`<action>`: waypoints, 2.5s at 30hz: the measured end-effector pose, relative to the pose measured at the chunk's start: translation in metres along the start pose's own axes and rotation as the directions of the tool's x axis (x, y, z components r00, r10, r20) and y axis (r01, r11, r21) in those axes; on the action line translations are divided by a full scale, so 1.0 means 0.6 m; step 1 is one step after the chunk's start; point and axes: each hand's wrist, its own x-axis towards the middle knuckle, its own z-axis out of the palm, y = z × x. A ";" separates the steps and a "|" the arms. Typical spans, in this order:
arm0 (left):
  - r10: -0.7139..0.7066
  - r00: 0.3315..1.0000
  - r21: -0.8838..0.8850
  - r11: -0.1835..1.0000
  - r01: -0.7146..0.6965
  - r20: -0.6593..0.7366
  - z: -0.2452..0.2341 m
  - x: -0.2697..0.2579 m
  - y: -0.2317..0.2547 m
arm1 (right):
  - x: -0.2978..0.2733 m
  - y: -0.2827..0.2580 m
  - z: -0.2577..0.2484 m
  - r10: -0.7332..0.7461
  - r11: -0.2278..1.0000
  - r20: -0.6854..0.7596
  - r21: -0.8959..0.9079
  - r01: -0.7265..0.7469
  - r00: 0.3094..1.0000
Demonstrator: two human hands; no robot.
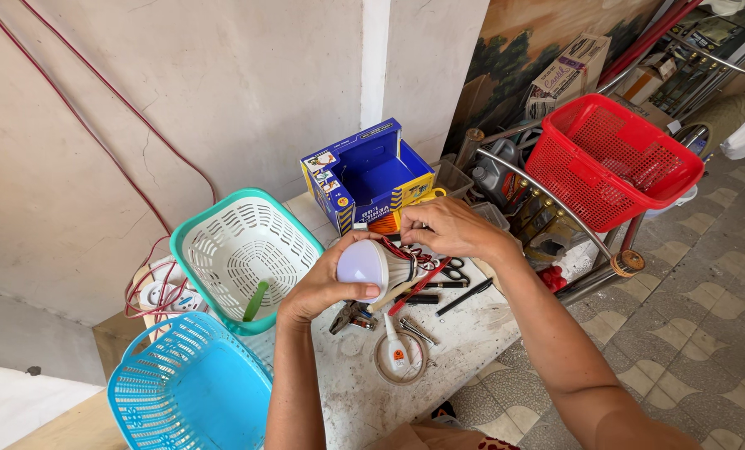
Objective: The person connects wires to a light bulb and assembles electrical components by hand and with pliers on a freezer surface, then places the items into a red basket on the floor.
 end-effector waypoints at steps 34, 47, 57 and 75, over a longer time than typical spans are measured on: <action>0.029 0.993 -0.387 0.922 0.018 0.117 -0.007 0.007 -0.070 | -0.014 0.071 0.039 0.056 0.953 0.070 0.293 -0.074 0.996; 0.132 0.878 -0.093 0.976 -0.196 -0.461 0.040 0.034 -0.020 | -0.015 -0.064 0.033 -0.012 0.999 -0.526 0.027 0.031 0.850; 0.073 0.919 -0.700 0.626 -0.344 -0.386 0.050 0.029 -0.081 | -0.023 0.018 0.141 0.264 0.477 -0.321 0.863 0.166 0.910; 0.259 0.958 -0.276 0.918 -0.283 -0.121 0.044 -0.011 -0.014 | -0.038 0.038 0.135 0.458 0.246 -0.377 0.924 0.292 0.805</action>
